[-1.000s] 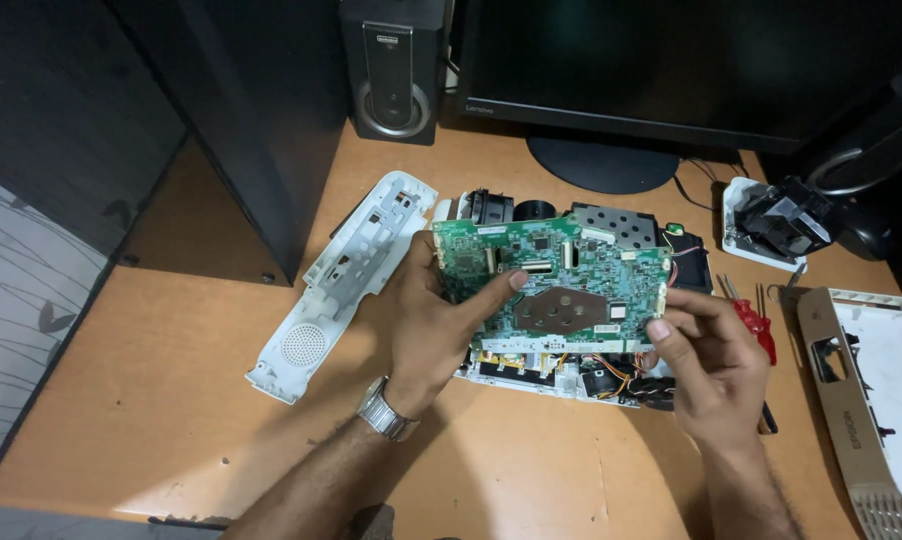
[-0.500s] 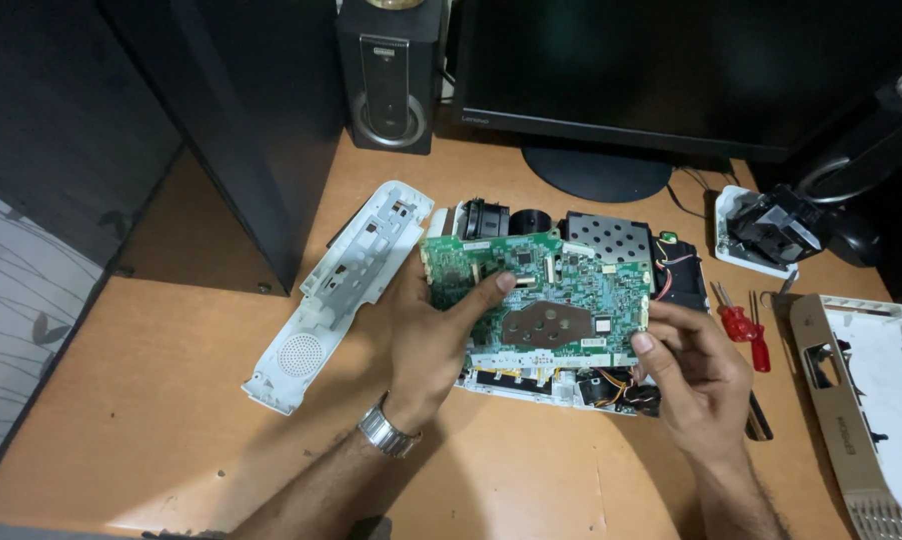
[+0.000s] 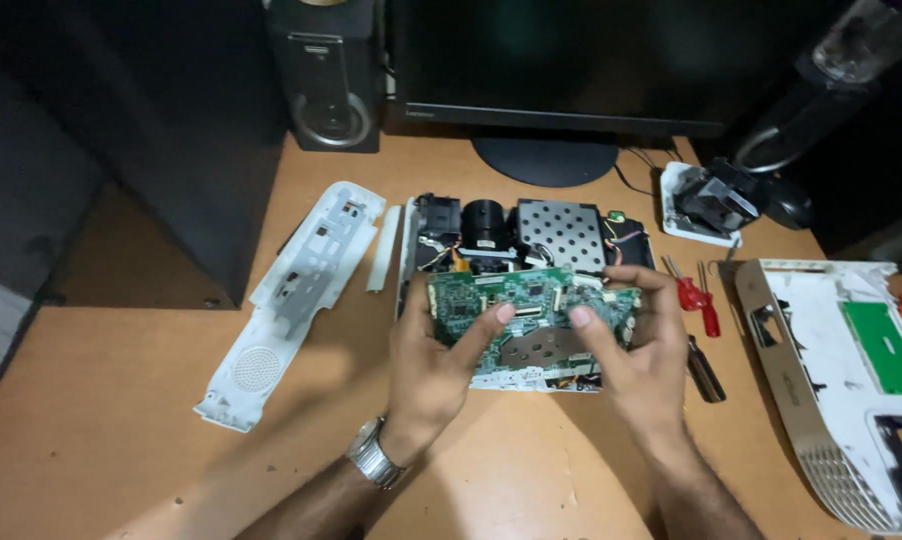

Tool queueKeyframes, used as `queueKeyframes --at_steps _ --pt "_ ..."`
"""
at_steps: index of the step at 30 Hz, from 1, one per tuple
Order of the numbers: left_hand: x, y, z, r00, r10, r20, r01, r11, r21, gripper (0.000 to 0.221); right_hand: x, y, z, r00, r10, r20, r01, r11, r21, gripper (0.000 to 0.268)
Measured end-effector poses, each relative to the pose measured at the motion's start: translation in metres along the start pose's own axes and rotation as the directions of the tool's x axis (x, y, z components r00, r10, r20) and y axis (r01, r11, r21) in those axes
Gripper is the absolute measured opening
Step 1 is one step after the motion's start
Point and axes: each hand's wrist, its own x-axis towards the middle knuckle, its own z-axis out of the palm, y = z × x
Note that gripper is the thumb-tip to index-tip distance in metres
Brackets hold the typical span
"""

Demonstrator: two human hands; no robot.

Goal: Disassembling a projector by removing internal screws with a screwdriver, lifting the main circuit board, and disconnecting various internal wire connectors.

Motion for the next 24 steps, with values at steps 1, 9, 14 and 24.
queueKeyframes --at_steps 1,9,14,24 --pt "0.000 -0.003 0.000 1.000 -0.003 0.010 0.003 1.000 0.000 0.050 -0.001 0.000 0.000 1.000 0.005 -0.008 -0.005 1.000 -0.006 0.050" --pt "-0.005 -0.022 0.004 0.989 0.142 0.044 -0.139 0.988 -0.065 0.050 -0.003 -0.010 0.008 0.990 0.090 -0.105 -0.091 0.996 -0.004 0.059" --pt "-0.006 -0.018 0.004 0.984 0.175 0.032 -0.173 0.984 -0.049 0.050 -0.003 -0.008 0.006 0.991 0.088 -0.103 -0.089 0.996 -0.011 0.061" --pt "0.004 -0.030 -0.007 0.971 0.216 -0.097 -0.232 0.954 -0.192 0.035 0.001 -0.010 0.001 0.999 -0.027 -0.020 0.028 0.998 0.057 0.048"
